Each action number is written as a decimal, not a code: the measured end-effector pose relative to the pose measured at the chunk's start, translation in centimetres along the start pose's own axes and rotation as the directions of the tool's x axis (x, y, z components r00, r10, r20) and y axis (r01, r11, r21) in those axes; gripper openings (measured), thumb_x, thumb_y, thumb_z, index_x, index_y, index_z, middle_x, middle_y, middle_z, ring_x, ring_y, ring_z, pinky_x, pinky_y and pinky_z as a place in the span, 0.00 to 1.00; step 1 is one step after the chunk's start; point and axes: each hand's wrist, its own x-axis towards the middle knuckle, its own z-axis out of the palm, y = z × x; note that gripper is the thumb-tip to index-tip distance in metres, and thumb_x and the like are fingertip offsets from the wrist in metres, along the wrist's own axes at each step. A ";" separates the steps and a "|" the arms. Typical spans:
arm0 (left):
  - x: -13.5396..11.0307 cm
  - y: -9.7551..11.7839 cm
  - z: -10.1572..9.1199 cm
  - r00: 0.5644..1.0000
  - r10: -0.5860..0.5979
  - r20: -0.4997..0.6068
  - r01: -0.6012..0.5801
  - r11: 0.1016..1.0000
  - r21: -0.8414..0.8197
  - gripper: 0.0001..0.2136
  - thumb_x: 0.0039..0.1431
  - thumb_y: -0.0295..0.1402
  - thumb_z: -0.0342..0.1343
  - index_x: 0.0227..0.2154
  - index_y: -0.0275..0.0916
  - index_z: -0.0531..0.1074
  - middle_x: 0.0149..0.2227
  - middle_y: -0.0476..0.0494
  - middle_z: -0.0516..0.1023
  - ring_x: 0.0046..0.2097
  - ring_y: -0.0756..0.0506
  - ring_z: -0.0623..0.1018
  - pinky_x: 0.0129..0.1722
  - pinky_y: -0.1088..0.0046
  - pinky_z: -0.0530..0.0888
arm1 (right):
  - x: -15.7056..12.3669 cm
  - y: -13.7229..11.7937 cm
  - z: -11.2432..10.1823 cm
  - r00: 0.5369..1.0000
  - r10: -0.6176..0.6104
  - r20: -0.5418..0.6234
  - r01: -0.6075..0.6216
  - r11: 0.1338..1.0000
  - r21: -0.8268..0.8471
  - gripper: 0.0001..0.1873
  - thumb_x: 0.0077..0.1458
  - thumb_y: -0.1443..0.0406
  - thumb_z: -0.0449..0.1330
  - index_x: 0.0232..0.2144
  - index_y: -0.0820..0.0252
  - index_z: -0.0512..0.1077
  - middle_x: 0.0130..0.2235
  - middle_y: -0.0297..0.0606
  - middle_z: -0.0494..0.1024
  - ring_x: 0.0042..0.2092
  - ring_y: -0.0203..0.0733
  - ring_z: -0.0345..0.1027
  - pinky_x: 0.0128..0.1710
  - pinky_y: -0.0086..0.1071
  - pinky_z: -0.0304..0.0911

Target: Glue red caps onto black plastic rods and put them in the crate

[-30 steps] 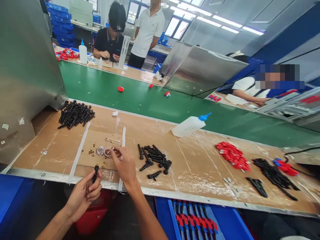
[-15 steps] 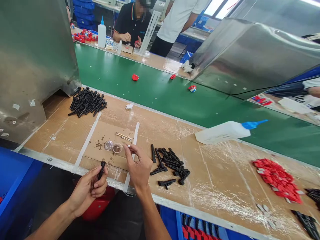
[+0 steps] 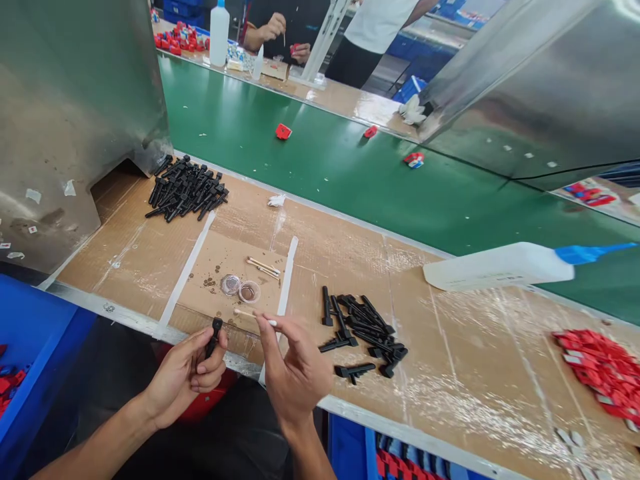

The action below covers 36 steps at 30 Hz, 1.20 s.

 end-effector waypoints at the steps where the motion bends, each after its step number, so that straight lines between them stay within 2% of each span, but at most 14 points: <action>1: 0.0 0.0 0.0 1.000 0.000 -0.003 0.000 1.000 -0.002 0.12 0.66 0.39 0.48 0.36 0.35 0.69 0.19 0.57 0.53 0.18 0.57 0.48 0.19 0.79 0.44 | -0.3 -0.3 0.0 1.000 -0.013 0.025 0.012 1.000 0.020 0.09 0.55 0.71 0.64 0.39 0.56 0.77 0.35 0.37 0.82 0.36 0.41 0.77 0.35 0.35 0.75; 8: 0.0 0.1 0.1 1.000 -0.004 -0.009 0.004 1.000 0.000 0.12 0.67 0.39 0.46 0.37 0.34 0.69 0.20 0.57 0.54 0.19 0.57 0.48 0.19 0.79 0.45 | -1.0 -1.2 0.4 0.986 -0.043 0.162 0.023 0.992 0.125 0.18 0.53 0.79 0.62 0.42 0.54 0.76 0.36 0.37 0.81 0.38 0.42 0.75 0.36 0.36 0.71; 24: -0.1 0.2 0.4 1.000 0.018 -0.013 -0.018 1.000 0.015 0.13 0.68 0.37 0.44 0.35 0.34 0.68 0.19 0.57 0.53 0.19 0.56 0.47 0.19 0.79 0.45 | -1.3 -1.2 0.6 0.979 -0.071 0.193 0.047 0.991 0.124 0.21 0.52 0.79 0.63 0.44 0.52 0.75 0.37 0.36 0.81 0.39 0.44 0.76 0.36 0.37 0.72; 36: -0.2 0.1 0.1 1.000 0.003 -0.018 -0.002 1.000 0.005 0.13 0.68 0.38 0.44 0.36 0.33 0.69 0.19 0.58 0.52 0.19 0.56 0.46 0.19 0.79 0.44 | -1.1 -1.7 0.3 0.961 -0.195 0.195 0.197 0.980 0.008 0.22 0.51 0.80 0.63 0.45 0.53 0.75 0.36 0.37 0.82 0.37 0.42 0.76 0.34 0.35 0.72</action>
